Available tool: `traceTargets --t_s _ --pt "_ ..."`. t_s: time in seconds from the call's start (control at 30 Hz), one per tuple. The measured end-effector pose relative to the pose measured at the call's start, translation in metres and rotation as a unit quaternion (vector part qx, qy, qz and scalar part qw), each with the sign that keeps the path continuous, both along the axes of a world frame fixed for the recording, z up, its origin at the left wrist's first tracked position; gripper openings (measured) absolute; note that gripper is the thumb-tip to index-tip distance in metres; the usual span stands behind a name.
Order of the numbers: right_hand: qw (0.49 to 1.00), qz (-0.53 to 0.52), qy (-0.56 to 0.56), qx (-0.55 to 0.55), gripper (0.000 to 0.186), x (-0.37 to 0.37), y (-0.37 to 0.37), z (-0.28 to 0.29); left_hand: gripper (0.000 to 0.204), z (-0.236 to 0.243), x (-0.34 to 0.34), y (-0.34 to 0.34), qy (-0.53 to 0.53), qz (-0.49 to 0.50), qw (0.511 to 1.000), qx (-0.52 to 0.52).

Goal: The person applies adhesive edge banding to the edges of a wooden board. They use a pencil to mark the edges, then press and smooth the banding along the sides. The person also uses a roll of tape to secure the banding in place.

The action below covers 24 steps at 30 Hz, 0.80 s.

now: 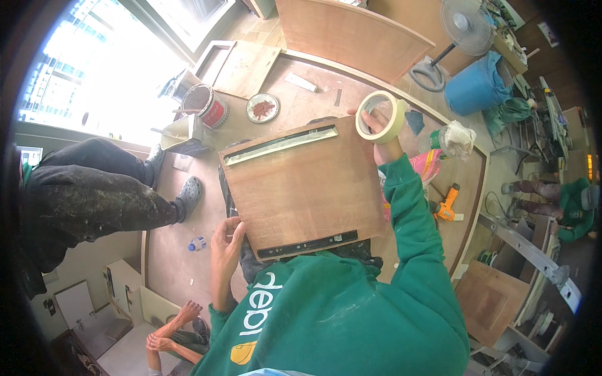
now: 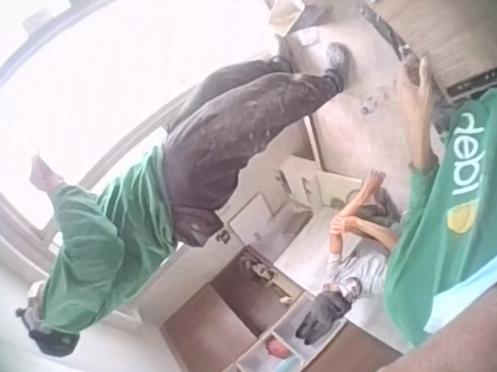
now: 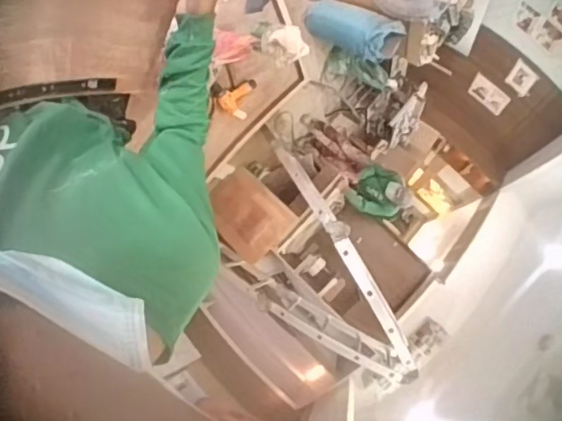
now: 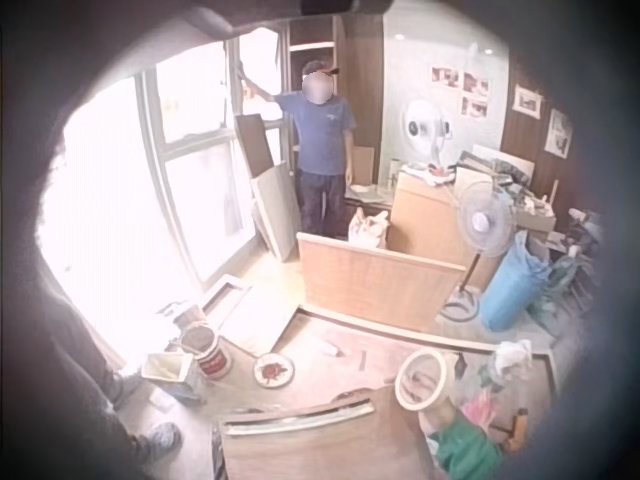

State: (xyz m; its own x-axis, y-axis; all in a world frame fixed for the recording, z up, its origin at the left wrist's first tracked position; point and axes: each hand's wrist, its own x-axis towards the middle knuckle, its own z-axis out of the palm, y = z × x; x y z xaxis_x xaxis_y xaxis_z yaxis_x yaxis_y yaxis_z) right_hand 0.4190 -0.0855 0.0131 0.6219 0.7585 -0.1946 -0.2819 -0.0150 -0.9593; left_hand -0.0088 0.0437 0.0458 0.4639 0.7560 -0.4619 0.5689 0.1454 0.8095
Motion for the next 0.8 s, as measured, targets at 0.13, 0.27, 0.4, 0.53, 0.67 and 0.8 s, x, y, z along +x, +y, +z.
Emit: traceTargets --t_s 0.13,0.27,0.4,0.53,0.67,0.8 --pt "1.000 -0.029 -0.012 -0.004 0.032 -0.008 -0.009 -0.007 0.048 0.012 0.031 0.003 -0.011 0.005 0.979 0.202" --pt "0.999 -0.041 -0.025 -0.020 0.029 -0.023 -0.011 0.000 0.052 0.012 0.090 0.044 -0.058 -0.059 0.864 0.497" --pt "0.997 -0.077 -0.023 0.003 0.029 -0.035 -0.002 0.004 0.050 0.004 0.137 0.072 -0.093 -0.217 0.781 0.579" --pt "0.996 -0.083 -0.013 0.010 0.027 -0.032 -0.002 -0.003 0.044 -0.005 0.165 0.067 -0.138 -0.287 0.753 0.576" --pt "0.993 -0.115 -0.008 0.014 0.026 -0.035 0.001 -0.010 0.048 -0.012 0.181 0.062 -0.149 -0.320 0.716 0.602" --pt "0.991 -0.117 -0.027 0.050 0.028 -0.029 0.003 -0.029 0.047 -0.005 0.208 0.055 -0.169 -0.330 0.705 0.605"
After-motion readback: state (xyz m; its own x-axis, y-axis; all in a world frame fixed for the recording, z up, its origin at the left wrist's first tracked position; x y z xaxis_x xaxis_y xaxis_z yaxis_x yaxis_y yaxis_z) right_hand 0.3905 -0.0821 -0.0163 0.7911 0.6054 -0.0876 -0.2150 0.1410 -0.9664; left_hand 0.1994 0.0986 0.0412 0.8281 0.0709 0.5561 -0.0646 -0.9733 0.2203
